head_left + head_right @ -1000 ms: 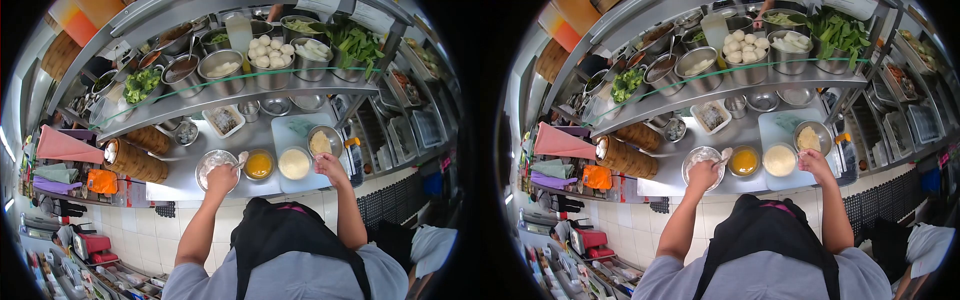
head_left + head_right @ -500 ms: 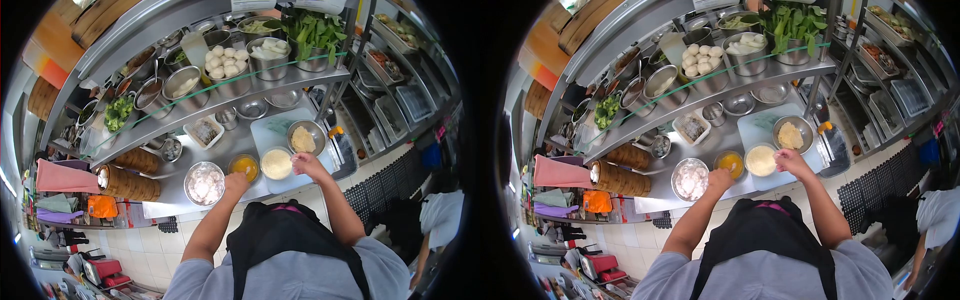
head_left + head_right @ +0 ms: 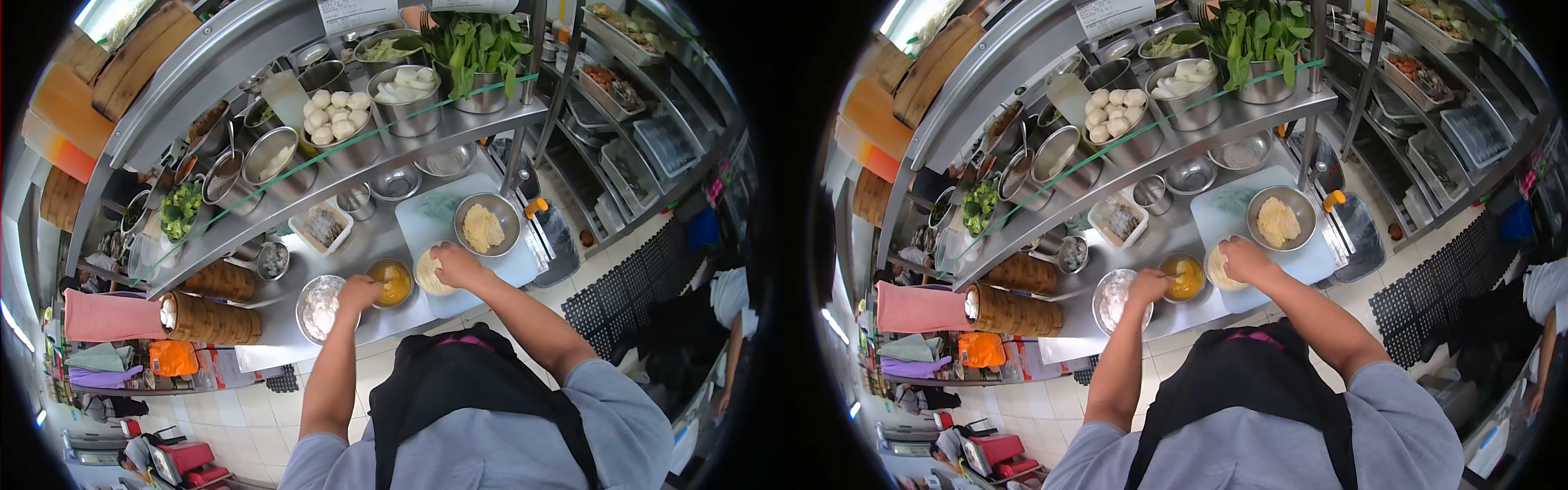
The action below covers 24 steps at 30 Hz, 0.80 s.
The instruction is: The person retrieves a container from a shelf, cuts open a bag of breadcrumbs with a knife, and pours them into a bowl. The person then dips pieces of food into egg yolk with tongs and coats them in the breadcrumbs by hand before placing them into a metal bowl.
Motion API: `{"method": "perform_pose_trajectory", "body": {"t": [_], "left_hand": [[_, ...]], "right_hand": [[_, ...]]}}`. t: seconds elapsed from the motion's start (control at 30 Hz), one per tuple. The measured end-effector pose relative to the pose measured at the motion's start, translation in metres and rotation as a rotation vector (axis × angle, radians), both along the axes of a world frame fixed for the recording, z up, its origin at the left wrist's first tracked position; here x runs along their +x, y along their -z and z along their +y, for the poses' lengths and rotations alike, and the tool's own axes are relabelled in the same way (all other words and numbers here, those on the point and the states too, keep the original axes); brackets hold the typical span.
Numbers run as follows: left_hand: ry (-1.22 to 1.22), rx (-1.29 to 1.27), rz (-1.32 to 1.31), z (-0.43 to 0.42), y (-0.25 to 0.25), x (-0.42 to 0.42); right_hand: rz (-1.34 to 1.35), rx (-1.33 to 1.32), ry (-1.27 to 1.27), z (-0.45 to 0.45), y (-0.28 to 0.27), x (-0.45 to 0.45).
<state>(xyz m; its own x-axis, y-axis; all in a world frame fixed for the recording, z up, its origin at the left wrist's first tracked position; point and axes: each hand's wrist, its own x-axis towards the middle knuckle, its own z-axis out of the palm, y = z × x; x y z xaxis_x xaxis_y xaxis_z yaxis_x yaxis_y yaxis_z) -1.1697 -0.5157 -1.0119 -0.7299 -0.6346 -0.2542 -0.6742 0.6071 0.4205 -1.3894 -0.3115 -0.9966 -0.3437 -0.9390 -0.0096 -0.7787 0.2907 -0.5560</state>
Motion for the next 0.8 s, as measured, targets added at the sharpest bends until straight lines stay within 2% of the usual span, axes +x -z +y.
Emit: {"method": "perform_pose_trajectory", "body": {"t": [0.03,0.1,0.13,0.2,0.27,0.3,0.37,0.4,0.47,0.57,0.7,0.8], "left_hand": [[-0.004,0.004,-0.002,-0.007,-0.006,0.005],[-0.331,0.580,0.087,-0.016,-0.022,0.010],[-0.443,0.659,0.007,-0.023,-0.008,0.010],[-0.365,0.582,-0.063,-0.033,0.041,0.012],[-0.173,0.409,-0.207,-0.029,0.049,0.003],[-0.173,0.411,-0.207,-0.027,0.054,-0.001],[0.055,0.127,-0.356,-0.025,0.063,-0.005],[0.049,0.128,-0.355,-0.027,0.066,-0.007],[-0.033,0.223,-0.466,-0.026,0.050,-0.014],[0.004,0.198,-0.520,-0.023,0.035,-0.021],[0.069,0.205,-0.527,-0.015,0.008,-0.024],[0.077,0.141,-0.402,-0.013,0.001,-0.016]], "right_hand": [[-0.003,0.011,-0.006,-0.001,0.000,0.000],[0.049,0.104,-0.045,-0.005,-0.001,0.002],[0.101,0.195,-0.077,-0.008,-0.002,0.003],[0.150,0.277,-0.103,-0.010,-0.005,0.012],[0.199,0.363,-0.123,-0.012,0.000,0.015],[0.211,0.332,-0.104,-0.013,0.003,0.016],[0.222,0.305,-0.095,-0.013,0.009,0.016],[0.234,0.310,-0.104,-0.014,0.011,0.014],[0.244,0.313,-0.108,-0.015,0.007,0.013],[0.236,0.341,-0.059,-0.009,0.003,0.017],[0.228,0.310,-0.028,-0.004,0.010,0.022],[0.210,0.272,-0.013,-0.003,0.008,0.021]]}}
